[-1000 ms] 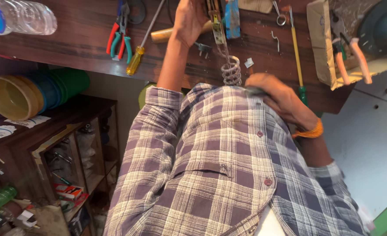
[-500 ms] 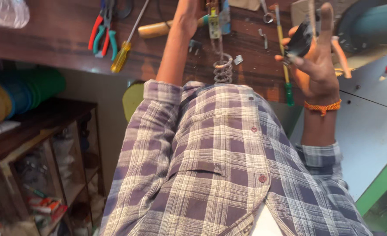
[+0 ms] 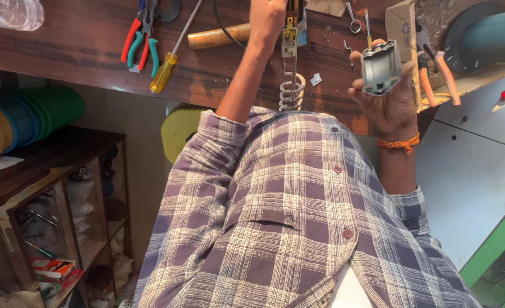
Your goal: The person repairs an electric heating tool at a workbench. They unscrew the handle with a screwdriver, pull out the coiled heating element, cut and reattach the power cord wires, reseat the element into the handle, and tighten the housing back together by hand.
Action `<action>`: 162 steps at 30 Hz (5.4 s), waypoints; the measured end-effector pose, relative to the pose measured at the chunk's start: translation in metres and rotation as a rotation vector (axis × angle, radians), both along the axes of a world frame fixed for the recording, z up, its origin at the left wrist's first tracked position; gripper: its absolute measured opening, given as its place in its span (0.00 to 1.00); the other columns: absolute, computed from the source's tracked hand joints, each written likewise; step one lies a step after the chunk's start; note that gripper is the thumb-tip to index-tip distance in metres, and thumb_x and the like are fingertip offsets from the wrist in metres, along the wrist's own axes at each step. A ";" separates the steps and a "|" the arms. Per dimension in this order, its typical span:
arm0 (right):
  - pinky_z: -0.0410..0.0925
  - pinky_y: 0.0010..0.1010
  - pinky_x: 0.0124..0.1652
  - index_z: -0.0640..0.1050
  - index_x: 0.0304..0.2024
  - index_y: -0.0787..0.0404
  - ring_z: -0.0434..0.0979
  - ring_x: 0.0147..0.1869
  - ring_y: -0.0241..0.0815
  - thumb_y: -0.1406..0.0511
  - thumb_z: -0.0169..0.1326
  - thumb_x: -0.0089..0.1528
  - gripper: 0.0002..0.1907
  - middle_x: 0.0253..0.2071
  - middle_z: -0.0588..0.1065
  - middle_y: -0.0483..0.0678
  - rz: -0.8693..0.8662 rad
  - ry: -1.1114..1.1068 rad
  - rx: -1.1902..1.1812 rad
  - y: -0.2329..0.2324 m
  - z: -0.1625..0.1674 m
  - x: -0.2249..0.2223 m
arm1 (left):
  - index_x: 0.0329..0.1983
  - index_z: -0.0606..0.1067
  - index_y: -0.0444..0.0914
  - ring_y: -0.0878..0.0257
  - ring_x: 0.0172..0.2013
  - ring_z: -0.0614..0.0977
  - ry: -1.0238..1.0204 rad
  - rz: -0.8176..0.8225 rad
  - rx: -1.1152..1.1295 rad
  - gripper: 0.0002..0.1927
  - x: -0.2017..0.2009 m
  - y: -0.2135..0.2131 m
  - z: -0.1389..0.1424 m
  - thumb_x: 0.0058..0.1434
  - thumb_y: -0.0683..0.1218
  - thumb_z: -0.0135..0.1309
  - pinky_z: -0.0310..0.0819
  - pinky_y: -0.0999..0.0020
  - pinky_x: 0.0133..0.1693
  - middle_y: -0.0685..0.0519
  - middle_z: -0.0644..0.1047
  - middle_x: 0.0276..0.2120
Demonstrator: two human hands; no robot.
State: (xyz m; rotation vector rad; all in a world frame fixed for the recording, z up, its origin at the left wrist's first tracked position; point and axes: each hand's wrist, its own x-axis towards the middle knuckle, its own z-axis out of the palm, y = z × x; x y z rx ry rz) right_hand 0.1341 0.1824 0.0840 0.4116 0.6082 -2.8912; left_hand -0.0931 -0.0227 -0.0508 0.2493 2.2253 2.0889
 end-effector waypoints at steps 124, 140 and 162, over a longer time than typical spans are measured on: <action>0.75 0.45 0.63 0.67 0.69 0.68 0.74 0.70 0.57 0.62 0.60 0.70 0.30 0.66 0.71 0.62 -0.128 -0.111 0.042 0.007 -0.012 0.017 | 0.50 0.84 0.33 0.68 0.41 0.83 -0.209 -0.257 0.227 0.21 -0.043 -0.029 0.042 0.66 0.54 0.63 0.78 0.69 0.47 0.52 0.86 0.40; 0.73 0.45 0.64 0.69 0.69 0.68 0.74 0.70 0.59 0.61 0.61 0.70 0.30 0.66 0.72 0.63 -0.177 -0.138 0.007 0.006 -0.016 0.023 | 0.67 0.73 0.33 0.62 0.43 0.86 -0.476 -0.320 0.477 0.27 -0.004 -0.045 0.067 0.65 0.45 0.56 0.83 0.62 0.50 0.48 0.82 0.46; 0.73 0.41 0.66 0.69 0.69 0.67 0.75 0.70 0.58 0.58 0.61 0.69 0.31 0.65 0.73 0.62 -0.175 -0.117 0.153 0.018 -0.009 0.008 | 0.63 0.75 0.35 0.65 0.42 0.82 -0.526 -0.379 0.533 0.25 0.020 -0.028 0.068 0.65 0.51 0.56 0.78 0.67 0.44 0.54 0.82 0.42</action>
